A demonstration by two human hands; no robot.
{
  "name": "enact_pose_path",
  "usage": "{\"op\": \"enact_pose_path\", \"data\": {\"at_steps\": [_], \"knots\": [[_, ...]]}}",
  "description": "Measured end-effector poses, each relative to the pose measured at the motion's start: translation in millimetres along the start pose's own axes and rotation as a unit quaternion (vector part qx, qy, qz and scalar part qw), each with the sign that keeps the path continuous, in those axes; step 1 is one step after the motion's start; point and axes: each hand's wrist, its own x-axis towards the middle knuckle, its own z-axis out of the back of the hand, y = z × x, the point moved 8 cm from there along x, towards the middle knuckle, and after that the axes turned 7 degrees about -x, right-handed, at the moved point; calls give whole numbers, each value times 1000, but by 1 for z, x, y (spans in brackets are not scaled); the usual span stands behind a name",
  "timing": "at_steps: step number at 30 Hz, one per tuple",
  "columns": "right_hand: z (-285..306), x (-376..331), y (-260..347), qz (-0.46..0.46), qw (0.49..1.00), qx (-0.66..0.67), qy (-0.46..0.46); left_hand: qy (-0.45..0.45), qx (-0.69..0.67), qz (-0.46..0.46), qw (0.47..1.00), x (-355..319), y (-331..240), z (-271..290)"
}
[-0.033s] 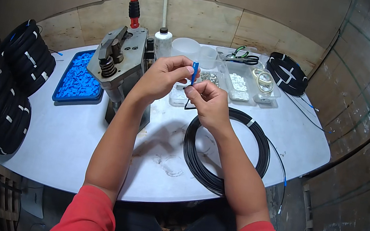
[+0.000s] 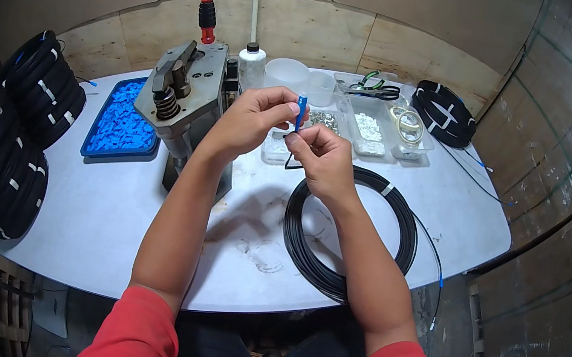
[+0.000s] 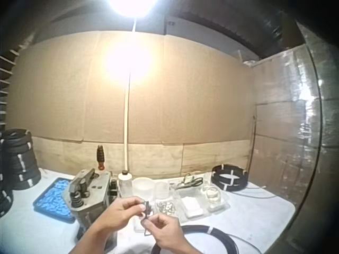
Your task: The recorder prepares a cable by stripping it and attaching a blue connector using a press machine.
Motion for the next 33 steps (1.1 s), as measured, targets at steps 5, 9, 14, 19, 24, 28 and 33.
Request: {"op": "enact_pose_path", "data": {"at_steps": [5, 9, 14, 19, 24, 28, 33], "knots": [[1, 1, -2, 7, 1000, 0, 6, 14, 16, 17, 1000, 0, 1, -3], [-1, 0, 1, 0, 1000, 15, -1, 4, 7, -4, 1000, 0, 0, 0], [1, 0, -2, 1, 1000, 11, -1, 3, 12, 10, 1000, 1, 5, -1], [1, 0, -3, -1, 1000, 4, 0, 5, 9, 10, 1000, 1, 2, -1], [2, 0, -1, -4, 1000, 5, 1, -9, 12, -2, 1000, 1, 0, 0], [0, 0, -1, 3, 1000, 2, 2, -4, 9, -3, 1000, 0, 1, 1], [0, 1, -4, 1, 1000, 9, 17, 2, 6, 6, 1000, 0, 0, -2]]}}
